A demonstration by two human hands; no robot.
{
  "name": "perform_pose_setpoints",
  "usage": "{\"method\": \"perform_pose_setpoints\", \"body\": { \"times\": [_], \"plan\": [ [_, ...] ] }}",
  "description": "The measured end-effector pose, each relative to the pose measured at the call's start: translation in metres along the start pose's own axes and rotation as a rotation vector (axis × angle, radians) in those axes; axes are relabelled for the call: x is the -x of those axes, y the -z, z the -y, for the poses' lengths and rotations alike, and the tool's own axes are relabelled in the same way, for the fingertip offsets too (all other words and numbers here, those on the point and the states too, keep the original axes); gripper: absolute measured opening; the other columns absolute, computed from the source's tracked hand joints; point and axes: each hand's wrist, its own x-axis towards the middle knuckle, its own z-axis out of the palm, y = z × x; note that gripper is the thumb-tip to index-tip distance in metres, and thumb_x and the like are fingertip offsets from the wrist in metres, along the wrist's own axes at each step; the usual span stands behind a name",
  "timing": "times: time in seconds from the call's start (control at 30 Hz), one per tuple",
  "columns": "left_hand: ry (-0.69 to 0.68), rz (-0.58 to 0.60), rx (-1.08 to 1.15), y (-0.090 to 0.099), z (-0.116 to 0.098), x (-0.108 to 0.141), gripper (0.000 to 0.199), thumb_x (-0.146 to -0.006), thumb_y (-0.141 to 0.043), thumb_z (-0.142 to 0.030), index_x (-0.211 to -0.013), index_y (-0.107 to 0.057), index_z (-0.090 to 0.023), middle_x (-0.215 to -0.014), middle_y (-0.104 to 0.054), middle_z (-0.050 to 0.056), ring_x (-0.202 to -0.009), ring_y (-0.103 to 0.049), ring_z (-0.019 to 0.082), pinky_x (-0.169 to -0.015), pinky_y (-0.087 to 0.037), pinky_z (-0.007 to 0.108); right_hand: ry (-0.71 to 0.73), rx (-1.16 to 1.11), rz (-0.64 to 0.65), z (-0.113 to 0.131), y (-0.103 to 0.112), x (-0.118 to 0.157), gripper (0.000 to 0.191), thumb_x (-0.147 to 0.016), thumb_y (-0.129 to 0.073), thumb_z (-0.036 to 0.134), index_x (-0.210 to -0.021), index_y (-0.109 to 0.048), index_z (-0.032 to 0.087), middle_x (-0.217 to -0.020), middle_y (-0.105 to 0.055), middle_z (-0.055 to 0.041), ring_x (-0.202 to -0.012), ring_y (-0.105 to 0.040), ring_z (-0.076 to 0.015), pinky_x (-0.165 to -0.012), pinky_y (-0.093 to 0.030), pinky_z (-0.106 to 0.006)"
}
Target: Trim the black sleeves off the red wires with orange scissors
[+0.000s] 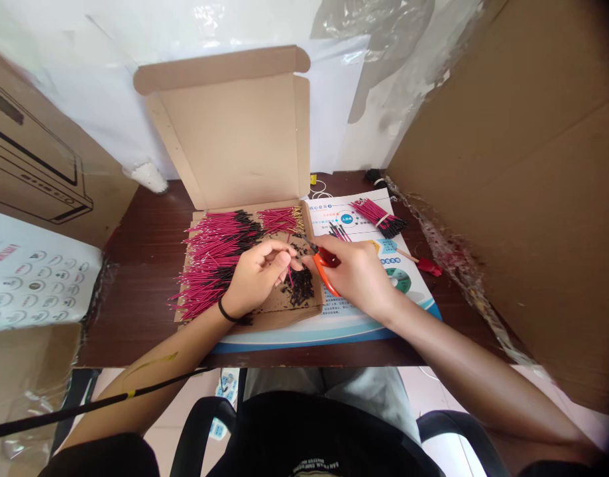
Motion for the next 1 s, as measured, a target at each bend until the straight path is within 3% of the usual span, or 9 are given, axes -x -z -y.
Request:
{"method": "perform_pose_setpoints", "body": {
  "times": [0.1,0.3,0.5,0.8,0.93,1.0],
  "plan": [
    [0.065,0.034,0.184,0.001,0.005,-0.001,0.025,-0.085,-0.058,-0.041,-0.087,-0.052,-0.018,-0.066,-0.066,0.002,-0.044,-0.045,0.006,-0.041,-0.034,0.019,-0.113,-0.270,0.010,0.002,-0.002,-0.002,0.015,-0.081,-0.061,0.032,-0.086,-0.063,0.019,-0.060,-0.056,0.0038,-0.055,-0.047,-0.0083,-0.053,-0.039,-0.022],
    [0.079,0.068,0.351,-0.001,0.010,0.000,0.026,-0.082,-0.064,-0.039,-0.085,-0.047,-0.020,-0.060,-0.060,-0.003,-0.049,-0.049,0.007,-0.048,-0.037,0.019,-0.221,-0.872,0.214,0.001,-0.002,-0.008,0.035,-0.074,-0.068,0.046,-0.093,-0.054,0.020,-0.074,-0.063,0.0011,-0.069,-0.060,-0.0121,-0.067,-0.050,-0.028],
    [0.053,-0.026,0.301,0.002,0.008,-0.001,0.021,-0.075,-0.071,-0.035,-0.081,-0.063,-0.017,-0.084,-0.069,0.005,-0.052,-0.046,0.005,-0.047,-0.036,0.021,-0.223,-0.837,0.211,0.004,-0.002,-0.007,0.033,-0.070,-0.072,0.042,-0.087,-0.056,0.020,-0.067,-0.059,0.0043,-0.059,-0.055,-0.0091,-0.057,-0.047,-0.026],
    [0.115,-0.147,0.387,0.004,-0.002,-0.005,0.022,-0.066,-0.078,-0.034,-0.076,-0.069,-0.016,-0.073,-0.068,0.003,-0.051,-0.048,0.005,-0.044,-0.035,0.019,-0.211,-0.852,0.245,0.007,-0.001,-0.007,0.025,-0.068,-0.069,0.024,-0.087,-0.054,0.019,-0.061,-0.054,0.0078,-0.052,-0.046,-0.0060,-0.050,-0.039,-0.022],
    [0.167,-0.218,0.579,0.015,-0.014,-0.008,0.025,-0.069,-0.075,-0.038,-0.075,-0.066,-0.015,-0.075,-0.069,0.003,-0.056,-0.052,0.005,-0.046,-0.036,0.015,-0.221,-0.870,0.250,0.004,0.002,-0.008,0.025,-0.064,-0.068,0.019,-0.085,-0.055,0.018,-0.060,-0.055,0.0070,-0.053,-0.046,-0.0066,-0.053,-0.038,-0.023],
    [0.153,-0.222,0.617,0.022,-0.019,-0.009,0.033,-0.074,-0.069,-0.043,-0.062,-0.058,-0.015,-0.070,-0.066,0.002,-0.057,-0.052,0.005,-0.048,-0.037,0.016,-0.217,-0.832,0.248,0.000,0.005,-0.010,0.025,-0.064,-0.068,0.020,-0.086,-0.056,0.018,-0.061,-0.056,0.0060,-0.054,-0.047,-0.0076,-0.054,-0.039,-0.024]
  ]
}}
